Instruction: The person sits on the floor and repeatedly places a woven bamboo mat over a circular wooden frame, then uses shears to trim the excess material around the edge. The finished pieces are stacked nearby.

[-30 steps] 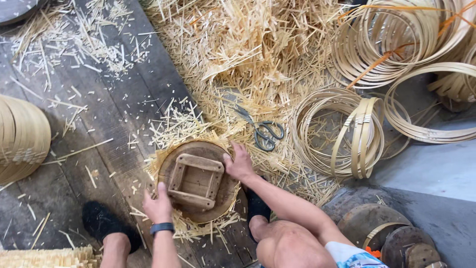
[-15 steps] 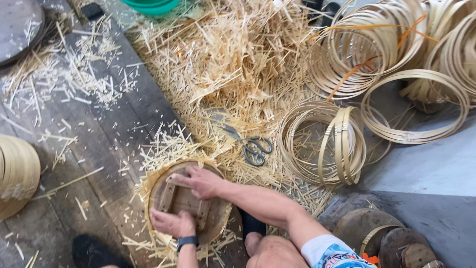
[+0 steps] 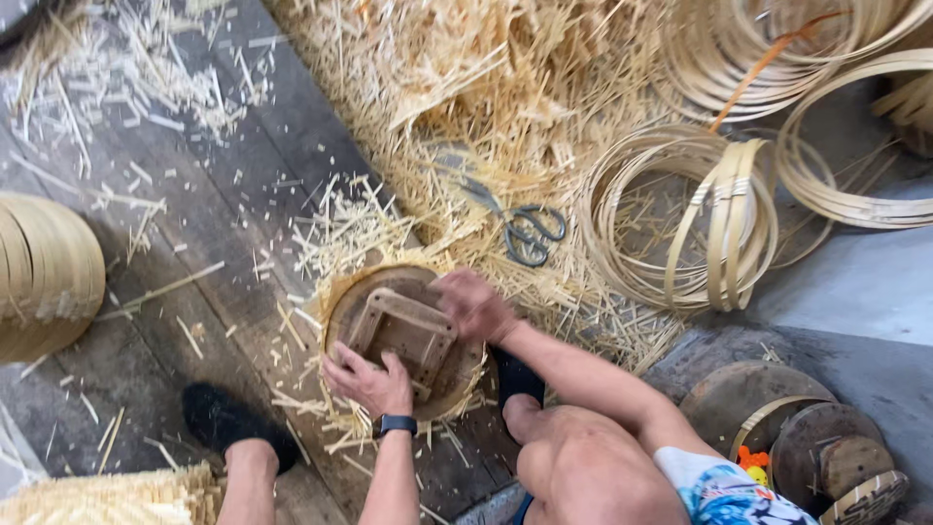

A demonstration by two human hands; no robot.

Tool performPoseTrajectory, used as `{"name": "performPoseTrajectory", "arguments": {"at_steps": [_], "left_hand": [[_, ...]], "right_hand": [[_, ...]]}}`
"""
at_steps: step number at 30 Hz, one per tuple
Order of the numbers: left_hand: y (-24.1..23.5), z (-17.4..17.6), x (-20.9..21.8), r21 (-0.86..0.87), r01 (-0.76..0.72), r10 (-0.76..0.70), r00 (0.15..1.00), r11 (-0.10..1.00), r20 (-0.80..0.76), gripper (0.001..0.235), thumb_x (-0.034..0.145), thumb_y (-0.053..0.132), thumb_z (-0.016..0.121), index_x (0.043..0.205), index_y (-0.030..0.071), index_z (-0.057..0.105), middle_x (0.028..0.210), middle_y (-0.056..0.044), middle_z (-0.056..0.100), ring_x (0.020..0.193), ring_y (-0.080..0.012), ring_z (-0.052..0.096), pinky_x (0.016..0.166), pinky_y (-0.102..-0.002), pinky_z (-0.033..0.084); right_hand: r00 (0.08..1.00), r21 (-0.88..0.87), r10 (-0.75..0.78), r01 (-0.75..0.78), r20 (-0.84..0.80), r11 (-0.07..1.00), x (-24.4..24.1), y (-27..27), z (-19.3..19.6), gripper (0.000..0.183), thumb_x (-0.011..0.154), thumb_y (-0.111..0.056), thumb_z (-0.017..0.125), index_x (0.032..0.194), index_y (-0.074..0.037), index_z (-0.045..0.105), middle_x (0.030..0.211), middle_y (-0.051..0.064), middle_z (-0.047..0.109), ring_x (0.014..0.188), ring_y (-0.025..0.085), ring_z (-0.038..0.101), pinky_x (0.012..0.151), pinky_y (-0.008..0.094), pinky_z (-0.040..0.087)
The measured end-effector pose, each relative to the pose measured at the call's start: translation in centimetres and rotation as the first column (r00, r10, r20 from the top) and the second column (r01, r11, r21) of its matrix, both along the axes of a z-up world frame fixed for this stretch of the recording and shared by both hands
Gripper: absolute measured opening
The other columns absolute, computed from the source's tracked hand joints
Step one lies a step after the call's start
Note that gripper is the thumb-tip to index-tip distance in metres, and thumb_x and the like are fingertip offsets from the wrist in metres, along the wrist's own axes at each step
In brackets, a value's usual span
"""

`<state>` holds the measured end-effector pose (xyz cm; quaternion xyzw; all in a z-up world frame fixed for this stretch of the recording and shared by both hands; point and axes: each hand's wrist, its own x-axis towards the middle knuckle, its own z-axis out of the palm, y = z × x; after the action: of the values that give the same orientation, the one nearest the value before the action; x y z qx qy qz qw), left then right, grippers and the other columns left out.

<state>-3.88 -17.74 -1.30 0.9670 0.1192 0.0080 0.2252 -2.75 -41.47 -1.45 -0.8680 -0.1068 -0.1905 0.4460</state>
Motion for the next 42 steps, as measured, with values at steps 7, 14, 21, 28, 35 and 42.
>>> {"name": "performPoseTrajectory", "arguments": {"at_steps": [7, 14, 21, 28, 35, 42], "left_hand": [[-8.1, 0.2, 2.3, -0.174, -0.017, -0.007, 0.991, 0.985, -0.136, 0.123, 0.082, 0.060, 0.075, 0.157, -0.007, 0.004, 0.165, -0.032, -0.004, 0.154, -0.0439, -0.008, 0.124, -0.055, -0.002], [-7.5, 0.4, 2.8, -0.173, 0.310, -0.329, 0.940, 0.935, -0.094, 0.126, 0.067, 0.037, 0.081, 0.161, 0.003, 0.005, 0.169, -0.027, -0.001, 0.157, -0.0444, -0.003, 0.127, -0.056, 0.006], [-6.8, 0.3, 2.5, -0.132, 0.433, -0.435, 0.900, 0.891, 0.019, 0.118, 0.077, 0.031, 0.080, 0.165, 0.010, 0.005, 0.171, -0.026, -0.001, 0.158, -0.0464, -0.001, 0.126, -0.062, 0.008], [-6.0, 0.2, 2.2, -0.191, 0.395, -0.401, 0.916, 0.899, 0.009, 0.118, 0.075, 0.033, 0.082, 0.164, 0.012, 0.009, 0.172, -0.020, 0.002, 0.159, -0.0422, 0.001, 0.126, -0.061, 0.010], [-6.8, -0.2, 2.7, -0.219, 0.330, -0.330, 0.943, 0.918, 0.035, 0.116, 0.070, 0.026, 0.081, 0.164, 0.016, 0.014, 0.172, -0.019, 0.004, 0.159, -0.0406, 0.003, 0.126, -0.061, 0.010], [-6.3, 0.2, 1.5, -0.255, 0.474, -0.491, 0.871, 0.843, -0.006, 0.116, 0.066, 0.019, 0.078, 0.164, 0.019, 0.016, 0.173, -0.013, 0.004, 0.160, -0.0376, 0.003, 0.128, -0.059, 0.012]], "right_hand": [[0.559, -0.653, -0.641, 0.219, -0.525, 0.725, 1.0, -14.7, -7.1, 0.072, 0.078, -0.020, 0.078, 0.136, 0.004, 0.043, 0.131, 0.026, 0.051, 0.120, 0.038, 0.055, 0.103, 0.048, 0.049], [0.185, -0.370, -0.353, -0.067, -0.917, 0.927, 2.1, -16.4, -5.7, 0.060, 0.076, -0.013, 0.077, 0.128, 0.005, 0.053, 0.099, 0.020, 0.067, 0.089, 0.030, 0.069, 0.080, 0.040, 0.059], [0.032, -0.059, -0.052, -0.278, -0.998, 0.959, -0.9, -18.2, 2.4, 0.028, 0.073, -0.034, 0.087, 0.084, -0.010, 0.080, 0.069, 0.005, 0.071, 0.055, 0.012, 0.061, 0.054, 0.030, 0.051], [-0.012, -0.322, -0.330, 0.262, -0.944, 0.910, 9.8, -20.9, 1.3, 0.031, 0.078, -0.030, 0.089, 0.086, -0.004, 0.074, 0.067, 0.006, 0.064, 0.053, 0.010, 0.049, 0.045, 0.024, 0.039], [0.068, -0.251, -0.270, 0.207, -0.960, 0.946, 3.7, -17.6, 3.3, 0.047, 0.095, -0.035, 0.068, 0.130, -0.005, 0.058, 0.097, 0.014, 0.067, 0.075, 0.020, 0.061, 0.066, 0.037, 0.054], [0.553, -0.508, -0.239, -0.404, -0.798, 0.761, 0.1, -9.2, 3.9, 0.064, 0.091, -0.055, 0.068, 0.113, 0.004, 0.056, 0.104, 0.023, 0.062, 0.096, 0.032, 0.061, 0.089, 0.050, 0.051]]}}
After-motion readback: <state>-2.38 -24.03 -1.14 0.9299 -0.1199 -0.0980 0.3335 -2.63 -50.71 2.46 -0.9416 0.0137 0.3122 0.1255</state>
